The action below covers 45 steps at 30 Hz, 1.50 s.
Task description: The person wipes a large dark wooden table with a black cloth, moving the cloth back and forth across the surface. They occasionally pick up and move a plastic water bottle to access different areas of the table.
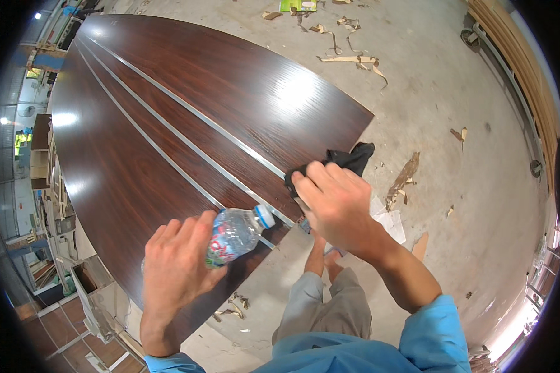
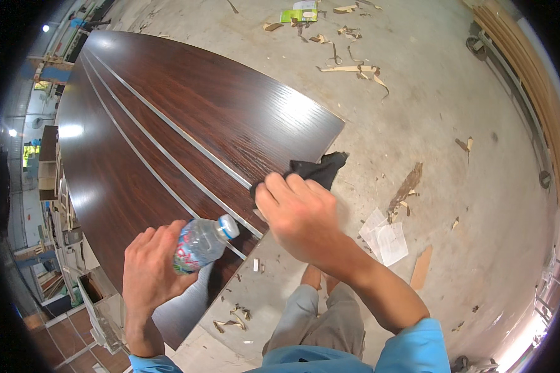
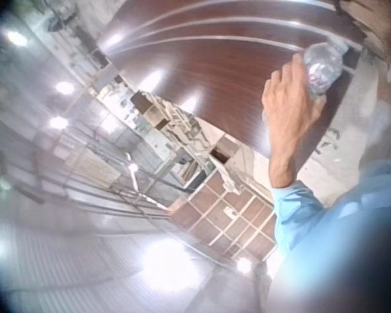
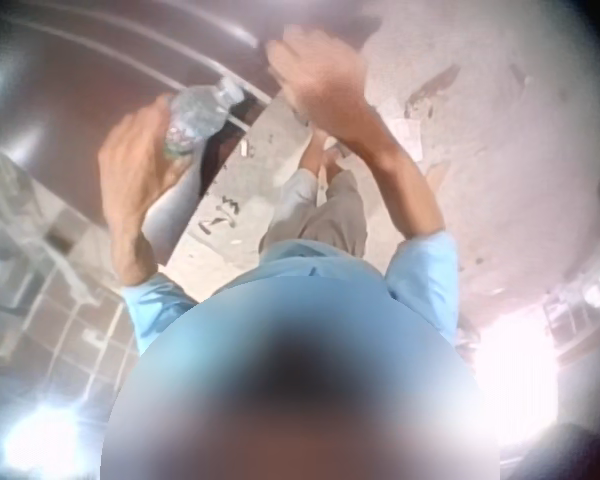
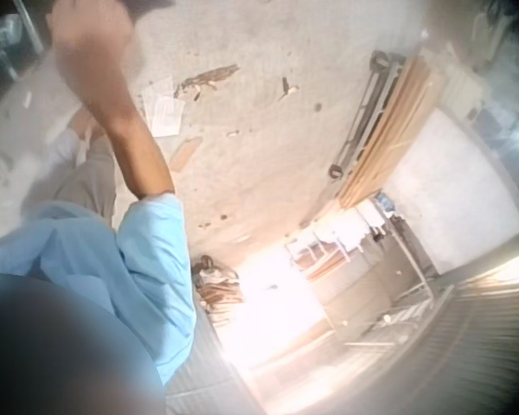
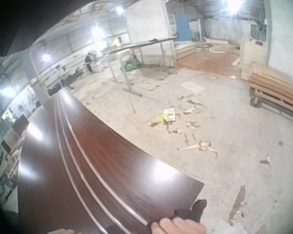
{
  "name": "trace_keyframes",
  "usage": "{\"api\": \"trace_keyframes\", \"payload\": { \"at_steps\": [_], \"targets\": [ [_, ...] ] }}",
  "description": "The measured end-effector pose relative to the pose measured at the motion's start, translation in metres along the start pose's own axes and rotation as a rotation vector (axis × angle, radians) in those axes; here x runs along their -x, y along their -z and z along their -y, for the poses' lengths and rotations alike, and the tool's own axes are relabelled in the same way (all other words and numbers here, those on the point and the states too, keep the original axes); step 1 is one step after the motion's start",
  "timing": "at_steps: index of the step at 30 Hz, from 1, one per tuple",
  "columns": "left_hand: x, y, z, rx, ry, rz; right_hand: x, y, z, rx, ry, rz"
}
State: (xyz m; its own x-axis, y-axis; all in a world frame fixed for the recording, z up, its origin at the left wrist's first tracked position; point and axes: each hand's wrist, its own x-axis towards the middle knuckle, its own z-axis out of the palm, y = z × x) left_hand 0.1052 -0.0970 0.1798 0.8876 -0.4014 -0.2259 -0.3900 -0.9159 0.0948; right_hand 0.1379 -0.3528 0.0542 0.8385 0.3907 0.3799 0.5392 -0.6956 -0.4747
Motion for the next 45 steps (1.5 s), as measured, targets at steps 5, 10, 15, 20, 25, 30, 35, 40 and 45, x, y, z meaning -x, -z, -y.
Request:
{"api": "trace_keyframes", "payload": {
  "at_steps": [5, 10, 15, 20, 25, 30, 35, 40, 45],
  "targets": [
    [0.019, -0.011, 0.011, 0.228, 0.100, -0.036, 0.018, 0.003, 0.016, 0.004, -0.043, -0.006],
    [0.044, -0.042, 0.024, 0.476, 0.179, -0.273, 0.013, 0.005, 0.002, 0.050, -0.111, 0.043],
    [0.059, -0.085, 0.031, 0.754, 0.274, -0.696, 0.020, -0.002, 0.019, -0.062, 0.095, -0.145],
    [0.063, -0.096, 0.048, 0.745, 0.316, -1.065, 0.032, -0.012, 0.019, -0.002, -0.149, -0.078],
    [0.064, -0.107, 0.053, 0.786, 0.506, -1.261, 0.037, -0.015, 0.024, -0.046, -0.121, -0.078],
    [0.060, -0.133, 0.055, 0.896, 0.433, -1.243, 0.036, -0.008, 0.014, -0.065, -0.145, -0.112],
    [0.066, -0.157, 0.050, 0.923, 0.583, -1.075, 0.031, -0.002, 0.005, -0.048, -0.002, 0.021],
    [0.074, -0.165, 0.046, 0.932, 0.607, -0.994, 0.034, 0.003, 0.003, -0.027, -0.029, 0.148],
    [0.076, -0.166, 0.046, 0.963, 0.611, -0.995, 0.026, 0.008, 0.004, -0.002, -0.074, 0.115]
  ]
}}
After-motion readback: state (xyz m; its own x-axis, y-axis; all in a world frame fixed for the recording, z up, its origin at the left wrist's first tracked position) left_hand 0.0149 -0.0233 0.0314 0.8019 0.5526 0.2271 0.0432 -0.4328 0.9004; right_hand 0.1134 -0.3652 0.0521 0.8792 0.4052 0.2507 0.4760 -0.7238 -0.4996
